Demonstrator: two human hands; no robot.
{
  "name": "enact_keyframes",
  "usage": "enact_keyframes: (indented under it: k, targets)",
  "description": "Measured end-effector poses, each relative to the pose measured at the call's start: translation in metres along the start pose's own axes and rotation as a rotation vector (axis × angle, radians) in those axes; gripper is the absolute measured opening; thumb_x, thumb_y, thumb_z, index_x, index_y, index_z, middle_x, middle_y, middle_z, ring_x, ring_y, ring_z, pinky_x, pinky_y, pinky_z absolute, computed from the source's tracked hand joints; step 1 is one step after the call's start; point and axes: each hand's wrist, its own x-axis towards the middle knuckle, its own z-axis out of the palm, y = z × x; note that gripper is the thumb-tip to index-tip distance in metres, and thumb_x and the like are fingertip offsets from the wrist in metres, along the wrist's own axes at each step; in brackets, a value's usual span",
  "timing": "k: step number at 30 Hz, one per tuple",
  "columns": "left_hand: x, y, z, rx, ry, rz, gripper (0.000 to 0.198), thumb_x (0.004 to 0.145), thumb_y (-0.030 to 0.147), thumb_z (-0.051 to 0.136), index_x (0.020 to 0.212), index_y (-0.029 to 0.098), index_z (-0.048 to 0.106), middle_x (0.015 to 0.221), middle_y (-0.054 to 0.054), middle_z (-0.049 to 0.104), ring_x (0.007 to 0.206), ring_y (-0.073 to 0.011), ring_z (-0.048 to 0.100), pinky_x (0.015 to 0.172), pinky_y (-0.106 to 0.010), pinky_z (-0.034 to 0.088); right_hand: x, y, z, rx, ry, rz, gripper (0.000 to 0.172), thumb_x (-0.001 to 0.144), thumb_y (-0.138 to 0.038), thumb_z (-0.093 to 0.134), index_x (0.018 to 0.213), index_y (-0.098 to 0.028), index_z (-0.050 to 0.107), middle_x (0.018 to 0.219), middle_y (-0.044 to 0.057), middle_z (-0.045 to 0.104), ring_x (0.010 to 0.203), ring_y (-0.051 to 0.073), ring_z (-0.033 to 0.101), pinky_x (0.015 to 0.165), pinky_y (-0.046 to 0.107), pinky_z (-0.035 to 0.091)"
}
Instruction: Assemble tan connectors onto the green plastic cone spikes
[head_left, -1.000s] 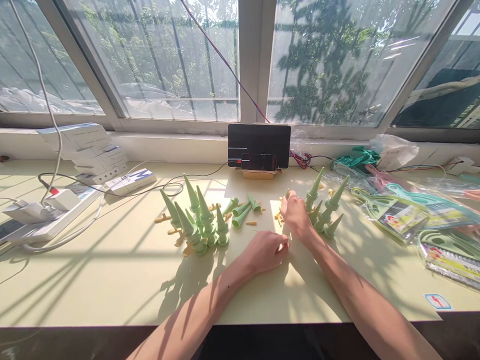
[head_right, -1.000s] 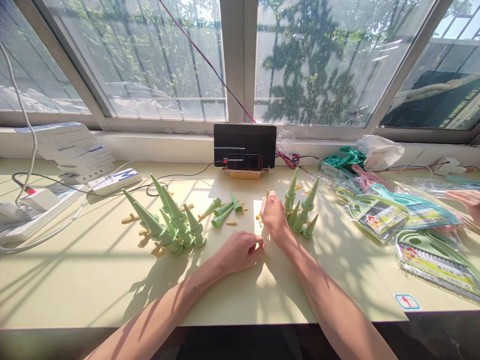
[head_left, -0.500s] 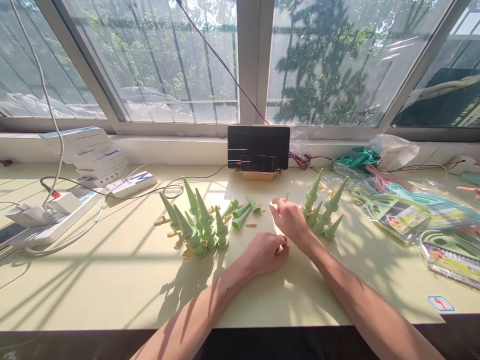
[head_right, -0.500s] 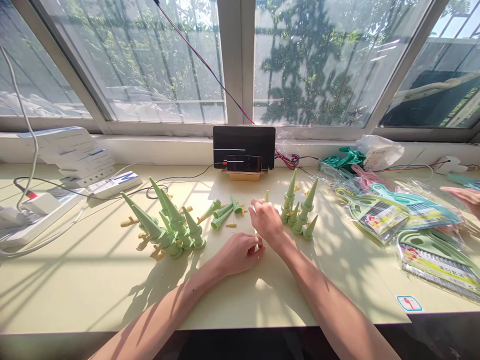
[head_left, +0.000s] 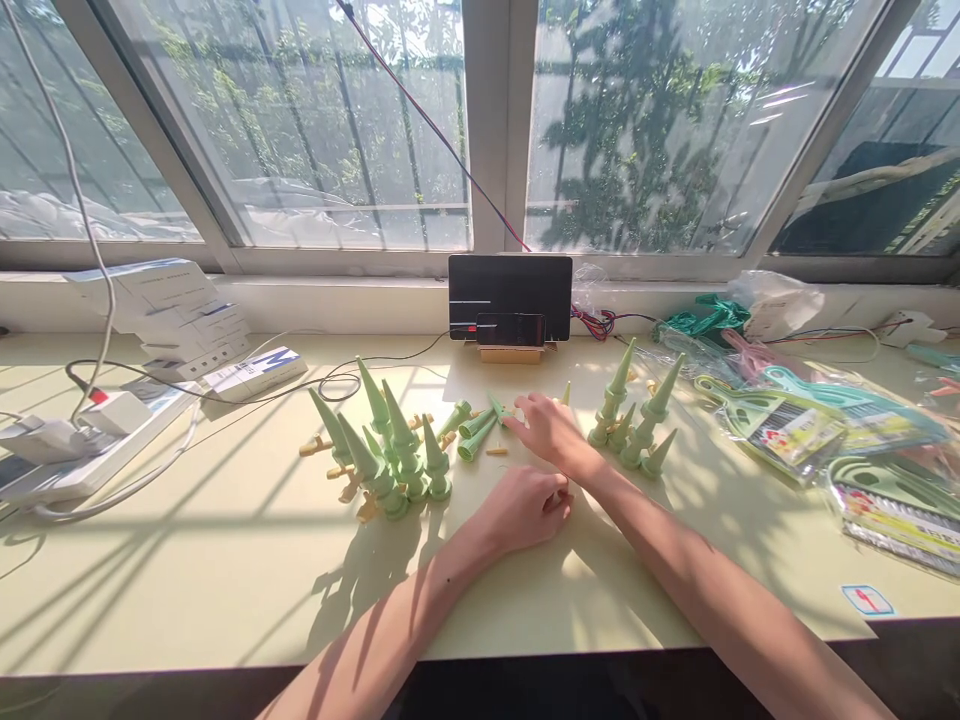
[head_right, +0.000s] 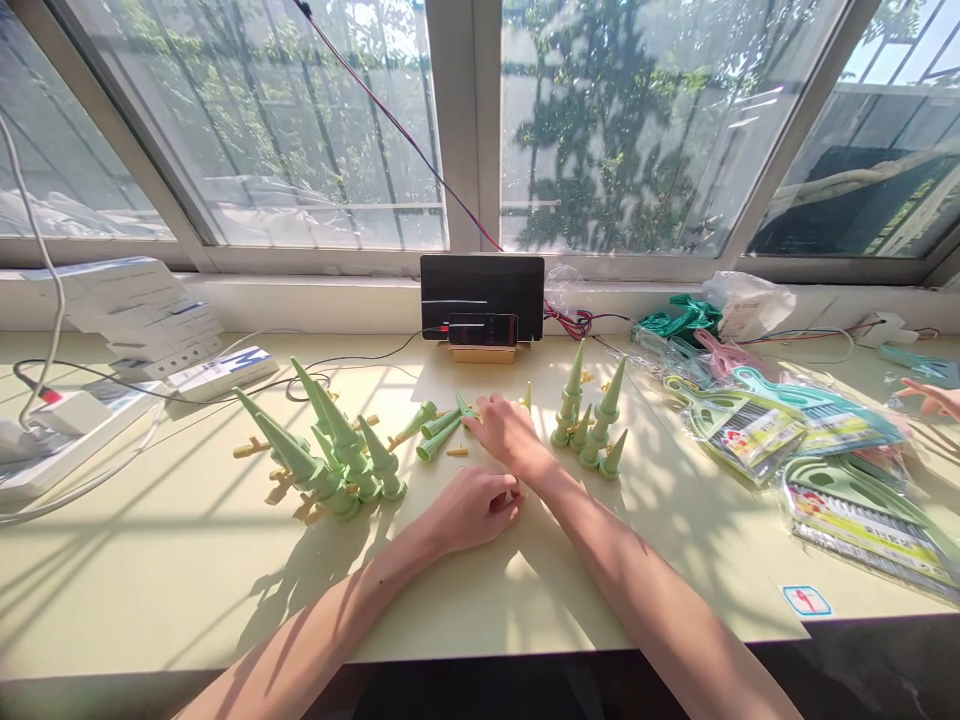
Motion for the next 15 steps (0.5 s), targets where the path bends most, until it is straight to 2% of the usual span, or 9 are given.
enact_keyframes:
  k: [5, 9, 15]
  targets:
    - [-0.001, 0.001, -0.001, -0.006, -0.002, 0.0, 0.019, 0.076, 0.012, 0.055, 0.059, 0.018, 0.046, 0.053, 0.003, 0.049, 0.048, -0.0091, 0.03, 0.051, -0.027, 0.019, 0.013, -0.004, 0.007, 0.052, -0.086, 0.034, 0.036, 0.097, -0.052, 0.054, 0.1, -0.018, 0.066, 0.095, 0.008, 0.071, 0.079, 0.022, 0.066, 0.061, 0.028, 0.036]
    - [-0.001, 0.001, -0.001, -0.001, 0.015, 0.013, 0.022, 0.079, 0.013, 0.054, 0.059, 0.018, 0.045, 0.054, 0.002, 0.052, 0.049, -0.01, 0.032, 0.051, -0.027, 0.019, 0.014, -0.005, 0.014, 0.086, -0.062, 0.034, 0.033, 0.097, -0.048, 0.055, 0.096, -0.017, 0.066, 0.09, 0.008, 0.071, 0.075, 0.02, 0.064, 0.06, 0.028, 0.034]
    - [0.0, -0.001, 0.001, -0.018, 0.018, 0.006, 0.024, 0.078, 0.015, 0.053, 0.058, 0.018, 0.039, 0.052, 0.003, 0.046, 0.048, -0.0094, 0.024, 0.051, -0.028, 0.017, 0.013, -0.004, 0.021, 0.129, -0.019, 0.02, 0.027, 0.096, -0.043, 0.057, 0.09, -0.017, 0.064, 0.086, 0.007, 0.07, 0.07, 0.018, 0.061, 0.057, 0.027, 0.03]
